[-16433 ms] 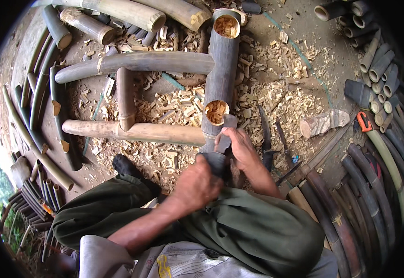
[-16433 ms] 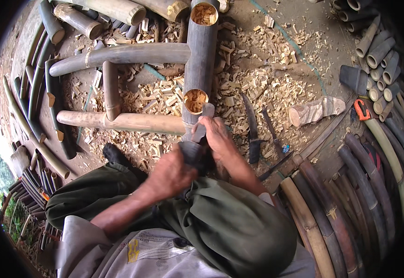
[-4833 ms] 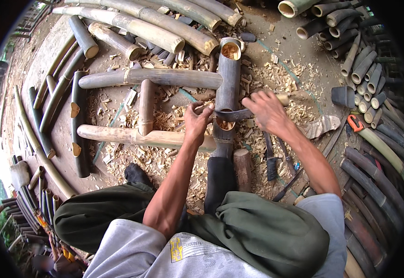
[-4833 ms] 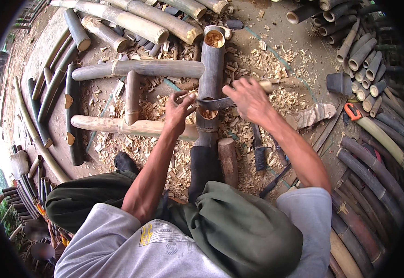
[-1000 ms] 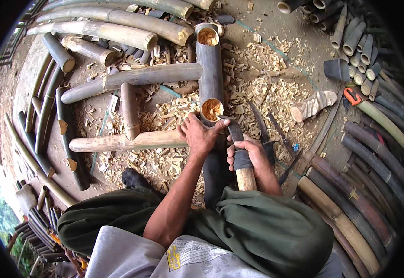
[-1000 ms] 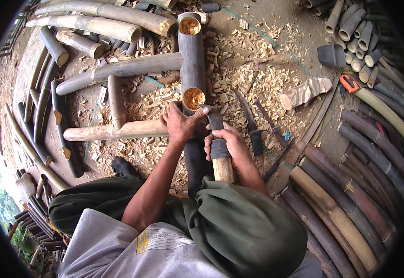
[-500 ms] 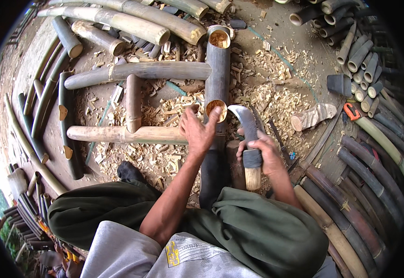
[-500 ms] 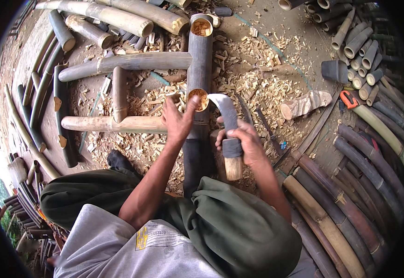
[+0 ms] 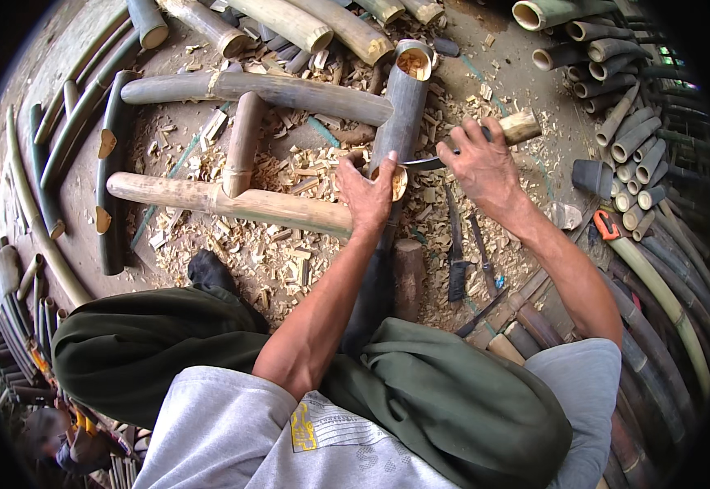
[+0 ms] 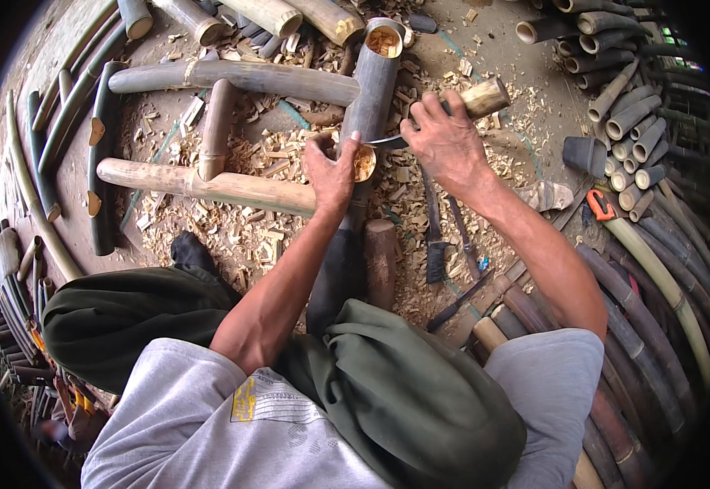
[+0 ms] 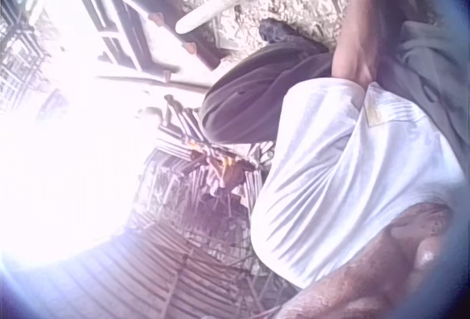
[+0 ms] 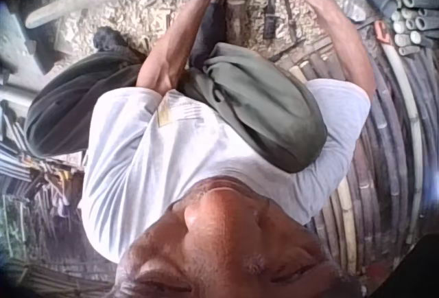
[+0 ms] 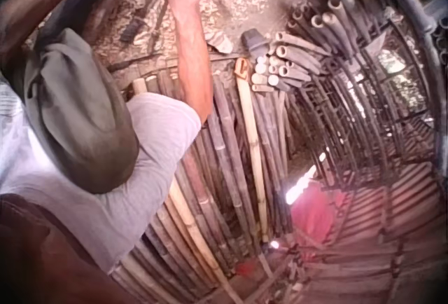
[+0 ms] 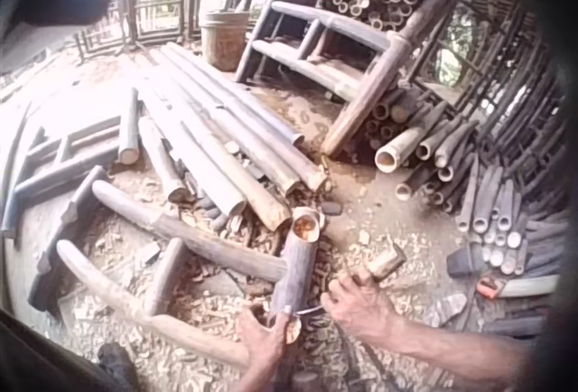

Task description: The person assembles a bamboo structure by inserting bamboo poles into pre-cut holes in a frame. They use a wooden mallet to hammer the poles into place and a knife to trim excess material. The person works on the floor, surrounded by bamboo pieces and tools.

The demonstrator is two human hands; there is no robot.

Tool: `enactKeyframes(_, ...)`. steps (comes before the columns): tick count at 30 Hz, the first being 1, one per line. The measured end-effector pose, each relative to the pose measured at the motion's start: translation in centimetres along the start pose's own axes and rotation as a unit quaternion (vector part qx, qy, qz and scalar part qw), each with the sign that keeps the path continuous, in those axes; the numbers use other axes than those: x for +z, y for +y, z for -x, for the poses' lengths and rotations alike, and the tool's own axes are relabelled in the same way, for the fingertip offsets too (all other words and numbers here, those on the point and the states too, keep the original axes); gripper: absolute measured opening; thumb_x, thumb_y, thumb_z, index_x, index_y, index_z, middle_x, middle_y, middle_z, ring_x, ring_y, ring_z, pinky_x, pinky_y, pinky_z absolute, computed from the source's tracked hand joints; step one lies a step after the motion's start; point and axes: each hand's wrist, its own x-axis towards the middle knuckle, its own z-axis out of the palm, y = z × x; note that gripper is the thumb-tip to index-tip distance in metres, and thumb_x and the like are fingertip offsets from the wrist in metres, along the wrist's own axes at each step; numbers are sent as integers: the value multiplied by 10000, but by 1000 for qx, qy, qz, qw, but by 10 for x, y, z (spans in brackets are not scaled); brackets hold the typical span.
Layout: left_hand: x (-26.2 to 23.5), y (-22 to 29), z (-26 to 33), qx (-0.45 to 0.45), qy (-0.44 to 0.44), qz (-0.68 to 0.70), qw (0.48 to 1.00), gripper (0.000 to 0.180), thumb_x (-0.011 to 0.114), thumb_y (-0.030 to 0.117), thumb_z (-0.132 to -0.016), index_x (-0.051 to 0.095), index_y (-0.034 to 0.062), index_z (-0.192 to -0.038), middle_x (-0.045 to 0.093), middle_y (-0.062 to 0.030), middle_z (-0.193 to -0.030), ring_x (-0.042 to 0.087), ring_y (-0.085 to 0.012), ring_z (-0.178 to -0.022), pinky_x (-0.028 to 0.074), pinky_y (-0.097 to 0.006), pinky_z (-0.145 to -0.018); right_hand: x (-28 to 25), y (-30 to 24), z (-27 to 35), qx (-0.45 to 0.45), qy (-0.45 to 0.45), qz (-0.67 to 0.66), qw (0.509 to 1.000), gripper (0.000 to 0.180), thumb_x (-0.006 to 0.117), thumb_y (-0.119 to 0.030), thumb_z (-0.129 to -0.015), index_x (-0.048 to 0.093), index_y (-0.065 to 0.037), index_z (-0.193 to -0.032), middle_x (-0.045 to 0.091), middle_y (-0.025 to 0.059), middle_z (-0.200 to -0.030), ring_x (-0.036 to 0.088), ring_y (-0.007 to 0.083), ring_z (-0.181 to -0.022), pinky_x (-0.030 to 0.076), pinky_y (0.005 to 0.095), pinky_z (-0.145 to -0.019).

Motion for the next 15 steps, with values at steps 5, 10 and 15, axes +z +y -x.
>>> enactKeyframes(5, 3, 3, 6, 55, 27, -57, 996, 784, 879, 501, -791, 555, -67, -1225, 581, -225, -1172, 538, -357, -1141, 432, -484, -1011, -5, -11, -10, -24, -6, 65, 998, 192, 711, -224, -833, 749, -95, -970, 641, 48, -1011, 508, 226, -1233, 192, 499, -1146)
enactKeyframes(10, 4, 2, 5, 52, 19, -83, 995, 835, 887, 528, -770, 543, -62, -1250, 569, -236, -1209, 501, -377, -1208, 393, -505, -1053, -8, -17, -10, -29, -41, 100, 994, 217, 716, -234, -854, 753, -79, -1001, 651, 68, -1028, 503, 234, -1235, 184, 506, -1143)
enactKeyframes(15, 4, 6, 6, 17, -1, -117, 993, 887, 887, 596, -732, 512, -37, -1228, 545, -251, -1242, 463, -407, -1243, 348, -582, -1073, -8, -17, -6, -19, -75, 72, 994, 215, 726, -218, -869, 758, -80, -1031, 656, 73, -1037, 504, 244, -1229, 196, 516, -1135)
